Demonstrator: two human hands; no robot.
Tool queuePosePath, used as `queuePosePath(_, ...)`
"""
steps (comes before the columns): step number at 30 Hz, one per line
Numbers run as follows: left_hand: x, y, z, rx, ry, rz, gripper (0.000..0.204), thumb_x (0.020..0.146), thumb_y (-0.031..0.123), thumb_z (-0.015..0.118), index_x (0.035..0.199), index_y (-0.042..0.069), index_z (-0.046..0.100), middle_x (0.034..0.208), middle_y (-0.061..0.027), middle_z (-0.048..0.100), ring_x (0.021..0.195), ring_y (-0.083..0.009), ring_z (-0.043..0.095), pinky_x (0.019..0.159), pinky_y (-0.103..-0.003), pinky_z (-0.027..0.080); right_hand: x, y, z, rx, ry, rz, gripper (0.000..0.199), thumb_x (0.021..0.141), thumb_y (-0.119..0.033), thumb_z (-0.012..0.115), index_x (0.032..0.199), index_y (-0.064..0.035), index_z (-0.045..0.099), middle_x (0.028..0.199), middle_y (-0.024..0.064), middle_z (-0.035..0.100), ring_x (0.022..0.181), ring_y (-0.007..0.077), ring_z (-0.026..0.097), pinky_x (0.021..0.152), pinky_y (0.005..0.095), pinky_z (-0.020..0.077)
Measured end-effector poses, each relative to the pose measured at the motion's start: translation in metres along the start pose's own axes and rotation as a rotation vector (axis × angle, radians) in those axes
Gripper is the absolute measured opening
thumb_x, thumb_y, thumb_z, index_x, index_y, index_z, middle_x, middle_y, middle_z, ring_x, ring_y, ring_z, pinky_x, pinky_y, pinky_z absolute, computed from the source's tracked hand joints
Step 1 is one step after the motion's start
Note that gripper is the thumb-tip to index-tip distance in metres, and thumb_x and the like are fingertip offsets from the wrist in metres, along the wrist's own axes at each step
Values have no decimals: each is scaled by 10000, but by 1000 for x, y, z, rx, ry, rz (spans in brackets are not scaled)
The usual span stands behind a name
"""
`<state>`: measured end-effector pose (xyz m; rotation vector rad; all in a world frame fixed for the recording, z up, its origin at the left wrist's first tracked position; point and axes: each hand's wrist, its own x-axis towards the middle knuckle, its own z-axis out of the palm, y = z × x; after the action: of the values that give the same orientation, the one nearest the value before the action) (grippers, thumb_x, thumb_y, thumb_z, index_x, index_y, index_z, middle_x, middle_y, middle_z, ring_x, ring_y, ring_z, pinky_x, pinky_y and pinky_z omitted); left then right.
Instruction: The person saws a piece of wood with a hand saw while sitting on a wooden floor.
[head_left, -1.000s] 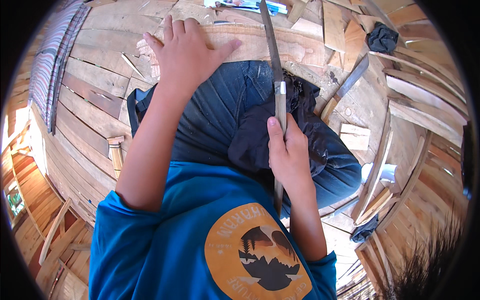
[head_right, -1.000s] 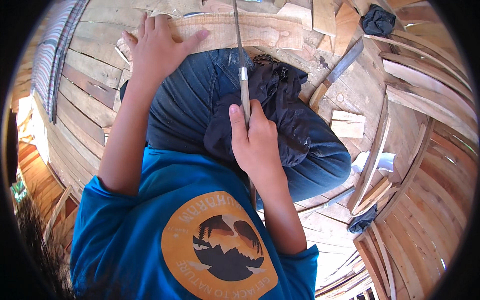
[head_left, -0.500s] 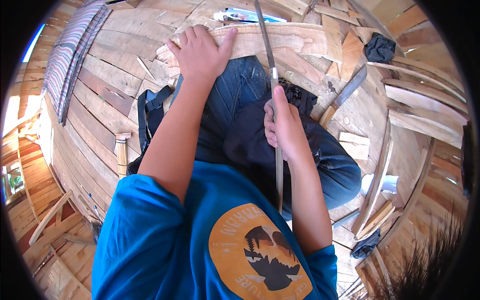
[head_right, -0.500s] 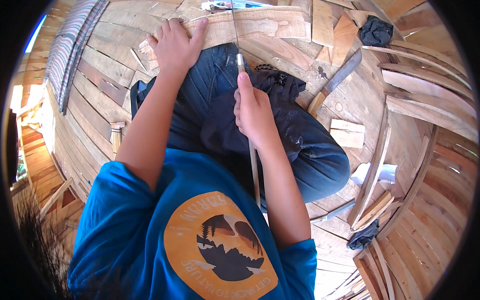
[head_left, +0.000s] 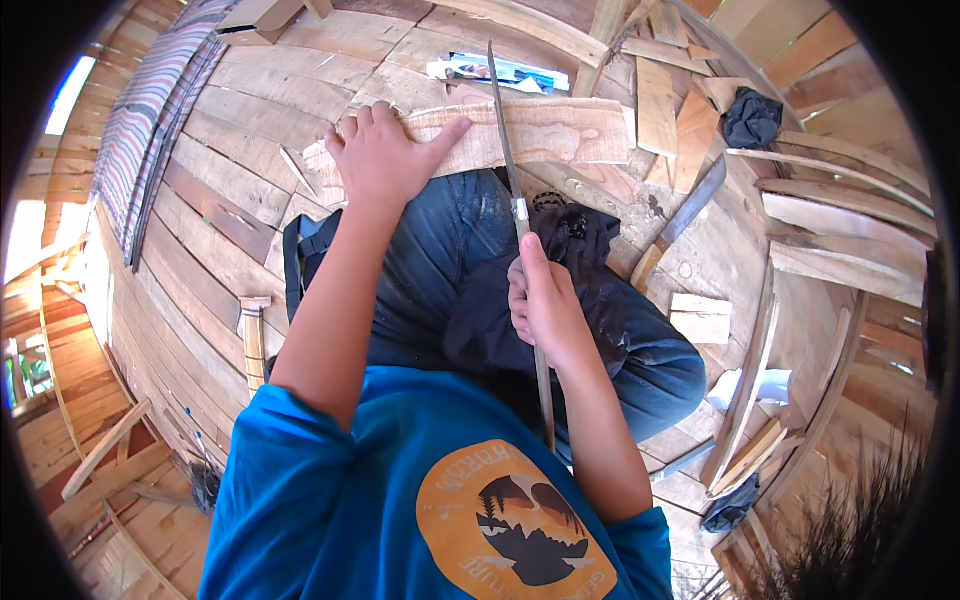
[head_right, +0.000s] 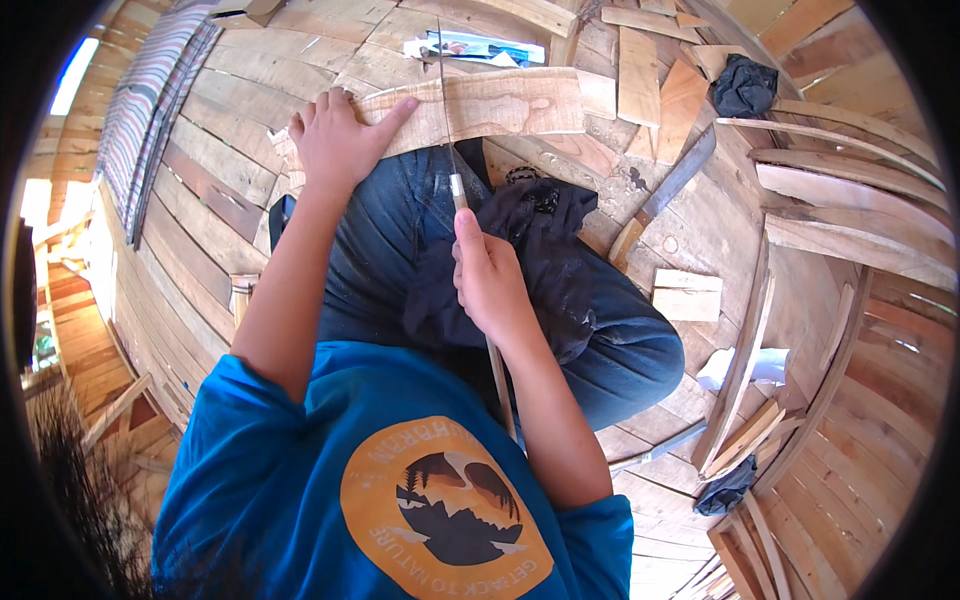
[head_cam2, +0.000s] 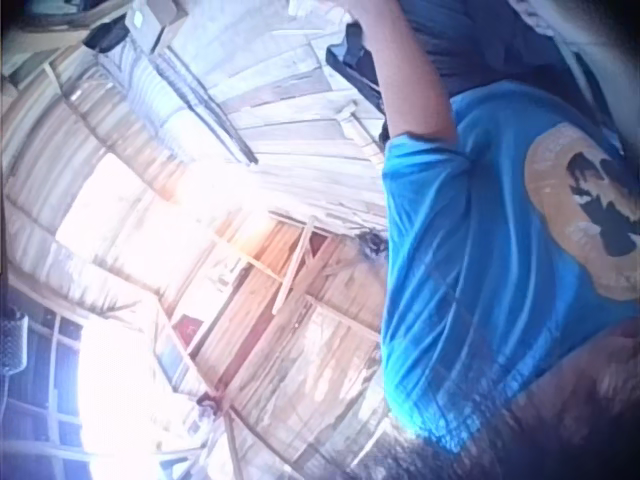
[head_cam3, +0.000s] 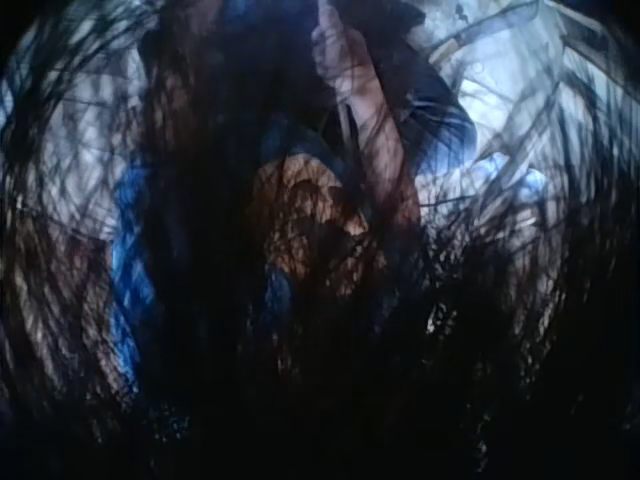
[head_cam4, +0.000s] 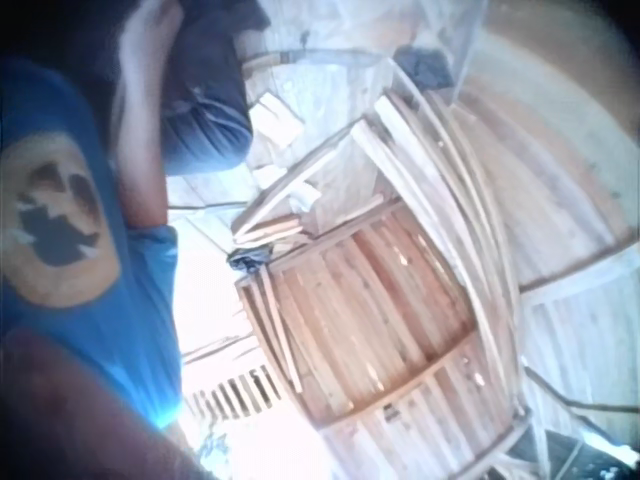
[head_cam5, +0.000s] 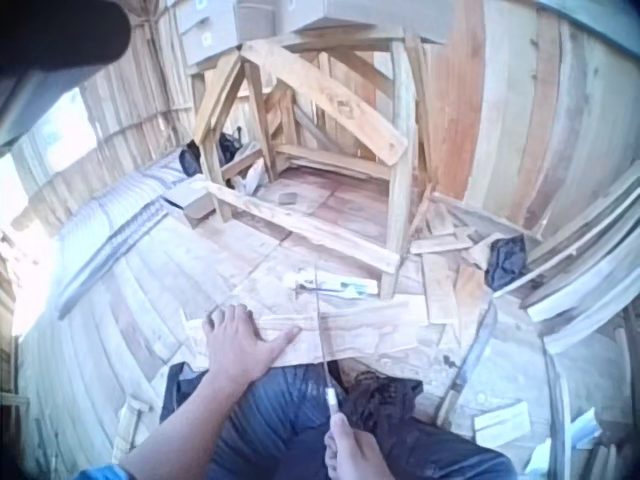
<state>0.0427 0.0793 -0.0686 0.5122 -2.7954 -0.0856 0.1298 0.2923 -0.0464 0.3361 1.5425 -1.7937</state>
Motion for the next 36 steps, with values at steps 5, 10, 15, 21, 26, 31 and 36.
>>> queuePosePath(5, 13, 5, 35, -30, -13, 110, 955, 714, 825, 532, 1042, -66, 637, 1083, -214, 623, 1139, -368, 541, 1098, -590, 207, 4, 10, 6, 8, 139, 56, 564, 980, -642, 381, 675, -168, 353, 542, -85, 277, 389, 19, 227, 355, 202, 166)
queuePosePath(10, 9, -10, 40, -89, -14, 41, 956, 714, 827, 519, 1061, -57, 631, 1090, -202, 622, 1137, -360, 540, 1090, -588, 218, 6, 5, 31, -97, 236, 70, 580, 967, -670, 378, 691, -159, 362, 545, -74, 279, 396, 29, 251, 354, 208, 181)
queuePosePath(15, 17, 0, 49, -84, 4, -37, 951, 758, 790, 490, 1170, -54, 636, 1148, -206, 642, 1171, -328, 544, 1095, -569, 223, 31, -14, 32, -212, 330, 44, 604, 951, -697, 367, 695, -149, 365, 539, -53, 290, 388, 50, 280, 347, 219, 209)
queuePosePath(21, 13, -13, 43, -72, 46, 96, 945, 775, 793, 465, 1186, -42, 635, 1147, -194, 648, 1176, -324, 548, 1092, -575, 230, 3, 0, 40, -130, 269, 99, 609, 938, -719, 362, 712, -153, 361, 536, -45, 291, 377, 57, 287, 347, 223, 216)
queuePosePath(26, 14, -1, 46, -71, 41, -48, 952, 778, 803, 449, 1198, -31, 634, 1153, -179, 650, 1190, -323, 537, 1090, -574, 233, 29, -17, 34, -178, 274, 11, 611, 940, -716, 364, 719, -147, 378, 550, -49, 298, 398, 55, 284, 362, 231, 223)
queuePosePath(31, 12, -16, 54, -68, 128, 61, 982, 783, 814, 423, 1207, -48, 624, 1175, -198, 642, 1189, -337, 548, 1096, -580, 225, 1, 8, 34, -102, 229, 93, 596, 951, -695, 367, 716, -148, 376, 546, -52, 286, 383, 58, 266, 350, 225, 211)
queuePosePath(36, 11, 2, 51, -80, 56, -81, 984, 792, 817, 404, 1207, -48, 625, 1221, -209, 629, 1250, -342, 519, 1124, -574, 192, 26, -12, 28, -107, 254, 4, 585, 951, -684, 380, 723, -145, 377, 543, -54, 288, 378, 60, 268, 346, 227, 213)
